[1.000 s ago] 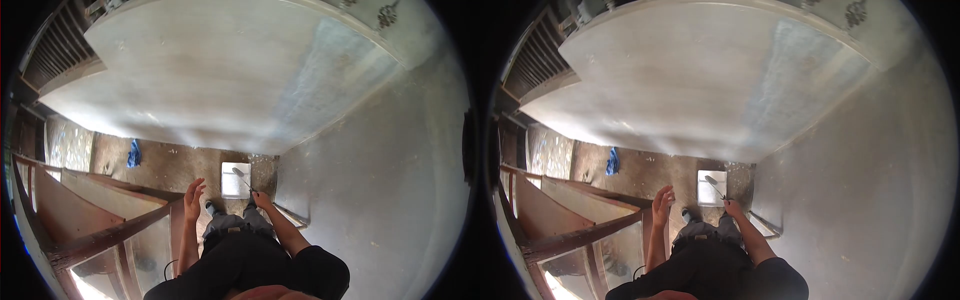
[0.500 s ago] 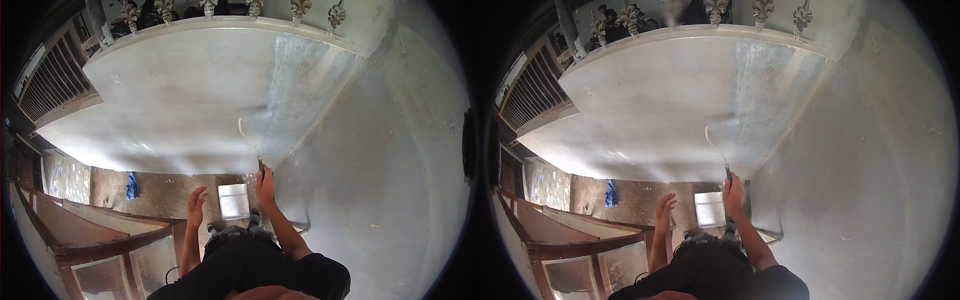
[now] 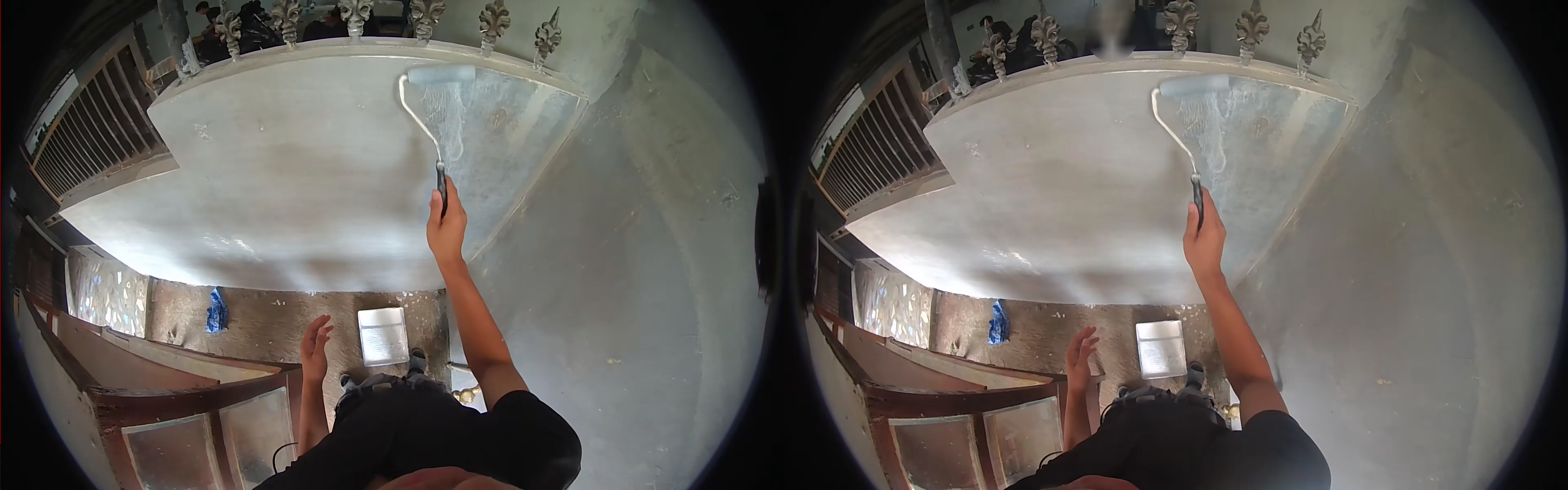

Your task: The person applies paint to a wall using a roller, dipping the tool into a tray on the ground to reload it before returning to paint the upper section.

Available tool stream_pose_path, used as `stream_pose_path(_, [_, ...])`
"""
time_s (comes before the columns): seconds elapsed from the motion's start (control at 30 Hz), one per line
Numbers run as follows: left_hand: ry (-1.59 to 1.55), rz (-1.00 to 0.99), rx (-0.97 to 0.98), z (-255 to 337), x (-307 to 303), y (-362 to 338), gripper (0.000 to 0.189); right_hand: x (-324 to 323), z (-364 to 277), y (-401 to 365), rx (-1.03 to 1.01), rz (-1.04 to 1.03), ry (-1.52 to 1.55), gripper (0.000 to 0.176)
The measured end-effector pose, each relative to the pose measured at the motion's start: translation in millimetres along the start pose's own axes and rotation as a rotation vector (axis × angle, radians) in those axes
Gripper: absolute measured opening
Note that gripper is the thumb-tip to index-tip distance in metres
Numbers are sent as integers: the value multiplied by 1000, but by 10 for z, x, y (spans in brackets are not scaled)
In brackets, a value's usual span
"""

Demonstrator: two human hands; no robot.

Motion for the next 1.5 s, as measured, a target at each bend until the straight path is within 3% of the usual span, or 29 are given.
stream_pose_path(0.13, [6,7,3,32,21,-21,53,3,-238,137,66,-37,-39,38])
stream_pose_path(0.37, [0,37,-3,-1,-1,-65,52,182,431,-411,7,29,-73,41])
stream_pose_path(0.63, [16,-1,-39,54,43,-91,53,97,-24,-57,103,-61,-30,40])
stream_pose_path(0.8, [39,24,-41,56,8,-165,46,334,1022,-1040,11,62,-97,40])
stream_pose_path(0.87, [28,43,-40,43,-21,-215,47,304,1307,-1472,149,-3,-165,42])
stream_pose_path(1.0, [36,85,-48,55,-60,-268,48,188,1701,-2128,209,-56,-238,46])
stream_pose_path(1.07, [26,108,-55,57,-78,-273,49,119,1826,-2370,551,-239,-322,48])
stream_pose_path(1.2, [15,113,-50,40,-68,-315,49,14,2278,-2885,616,-305,-406,51])
stream_pose_path(1.37, [29,65,-49,63,26,-325,48,-30,2729,-3078,679,-375,-477,49])
stream_pose_path(1.5, [46,44,-54,183,106,-307,49,-79,2699,-2987,621,-314,-479,48])
Point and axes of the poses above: each hand's wrist, its own y-axis towards the middle knuckle, its own x-axis out of the palm, z = x × y, the point moved 1 cm from there along y, towards the middle knuckle
